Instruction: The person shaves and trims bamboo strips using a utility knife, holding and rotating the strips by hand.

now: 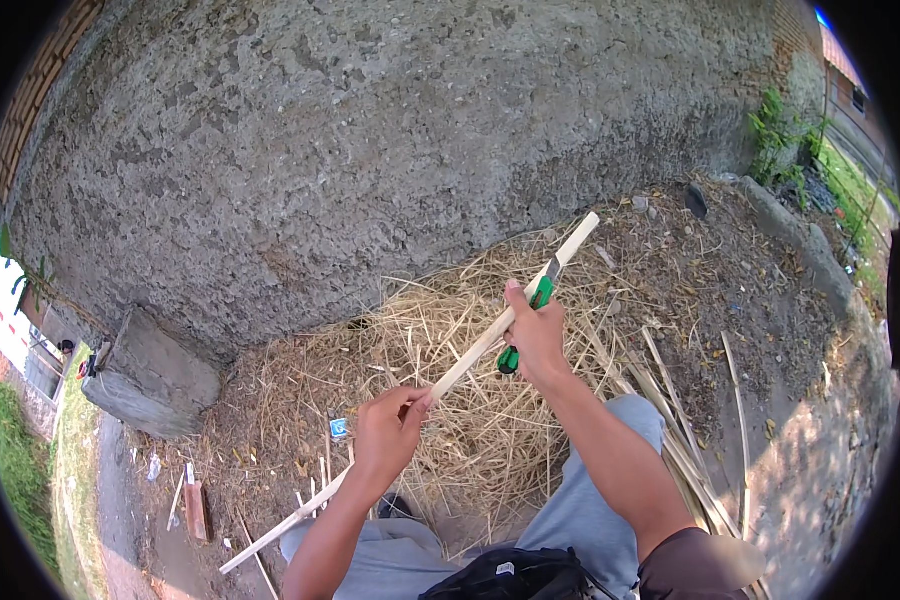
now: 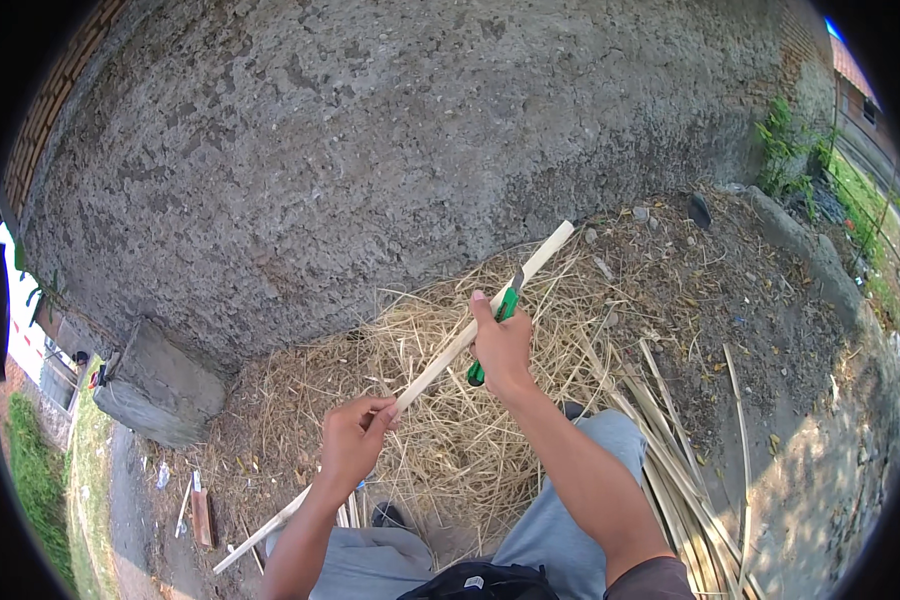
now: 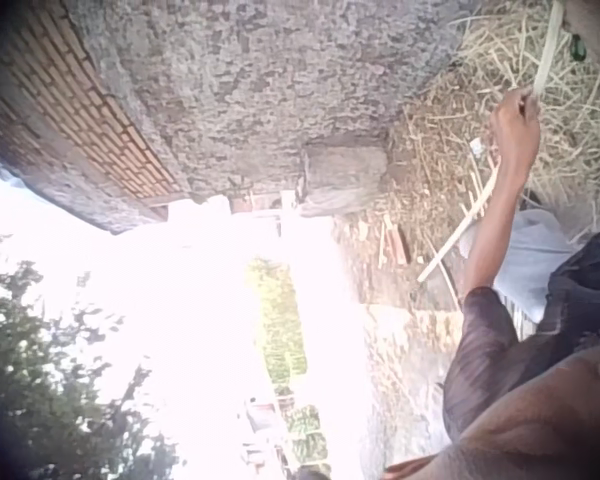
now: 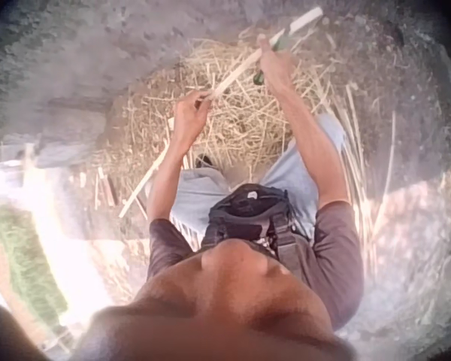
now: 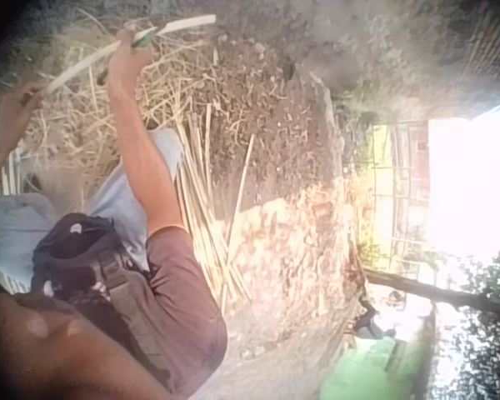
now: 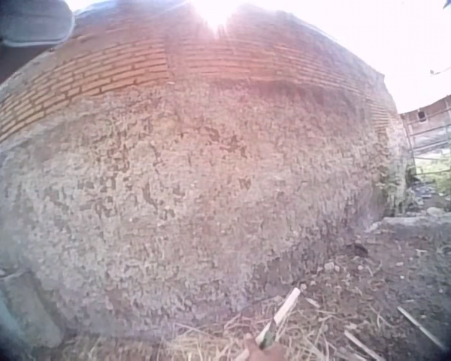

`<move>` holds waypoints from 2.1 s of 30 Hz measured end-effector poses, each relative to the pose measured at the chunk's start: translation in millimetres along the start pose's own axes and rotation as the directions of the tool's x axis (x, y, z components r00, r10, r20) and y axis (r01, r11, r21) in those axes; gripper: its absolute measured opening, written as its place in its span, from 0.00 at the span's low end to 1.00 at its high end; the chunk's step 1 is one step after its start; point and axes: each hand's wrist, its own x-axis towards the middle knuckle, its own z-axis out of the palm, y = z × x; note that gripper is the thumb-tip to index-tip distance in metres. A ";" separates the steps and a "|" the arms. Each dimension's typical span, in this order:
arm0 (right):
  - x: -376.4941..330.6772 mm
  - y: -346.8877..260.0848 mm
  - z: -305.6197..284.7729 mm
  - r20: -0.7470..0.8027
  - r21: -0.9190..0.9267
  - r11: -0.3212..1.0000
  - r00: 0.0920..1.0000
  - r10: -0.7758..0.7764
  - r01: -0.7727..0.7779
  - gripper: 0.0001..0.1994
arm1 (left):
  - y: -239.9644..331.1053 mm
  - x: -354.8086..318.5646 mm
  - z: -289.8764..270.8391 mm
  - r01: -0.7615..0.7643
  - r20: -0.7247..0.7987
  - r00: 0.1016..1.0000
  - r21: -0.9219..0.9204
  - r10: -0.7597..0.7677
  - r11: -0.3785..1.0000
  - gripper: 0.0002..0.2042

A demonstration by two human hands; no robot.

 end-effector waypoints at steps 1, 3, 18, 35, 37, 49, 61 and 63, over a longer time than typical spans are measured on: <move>-0.1 0.5 0.6 -0.012 -0.019 1.000 1.000 -0.020 0.020 0.13 | -2.5 2.2 1.0 0.002 0.002 1.000 -0.005 -0.002 1.000 0.07; -0.3 2.0 -2.0 0.010 0.004 1.000 1.000 -0.017 0.017 0.13 | -6.7 7.3 0.8 0.138 0.022 0.990 -0.041 -0.138 0.990 0.07; -7.0 3.0 6.8 0.068 0.034 0.999 0.998 0.010 -0.013 0.12 | -4.1 9.1 -3.6 -0.051 0.217 0.973 0.524 -0.075 0.850 0.20; -40.6 38.4 -21.4 0.620 -0.783 -0.129 0.780 -0.081 0.609 0.07 | -18.3 -51.0 11.6 0.291 0.308 0.876 0.278 -0.372 0.916 0.26; -35.7 48.0 -23.0 0.605 -0.787 -0.182 0.795 -0.045 0.589 0.06 | -20.1 -58.4 22.8 0.282 0.250 0.903 0.268 -0.349 0.921 0.23; -20.2 112.2 -47.5 0.570 -0.713 -0.386 0.804 0.168 0.586 0.07 | -46.7 -93.4 44.0 0.335 0.372 0.816 0.321 -0.443 0.886 0.19; 73.8 72.7 -136.9 0.251 -0.754 -0.607 0.964 0.086 0.250 0.08 | -23.5 -142.0 13.5 0.372 0.450 0.781 0.224 -0.434 0.901 0.17; 81.6 65.2 -164.5 0.007 -0.863 -0.506 1.000 -0.014 -0.001 0.10 | -42.8 -135.3 10.6 0.360 0.398 0.817 0.215 -0.418 0.908 0.17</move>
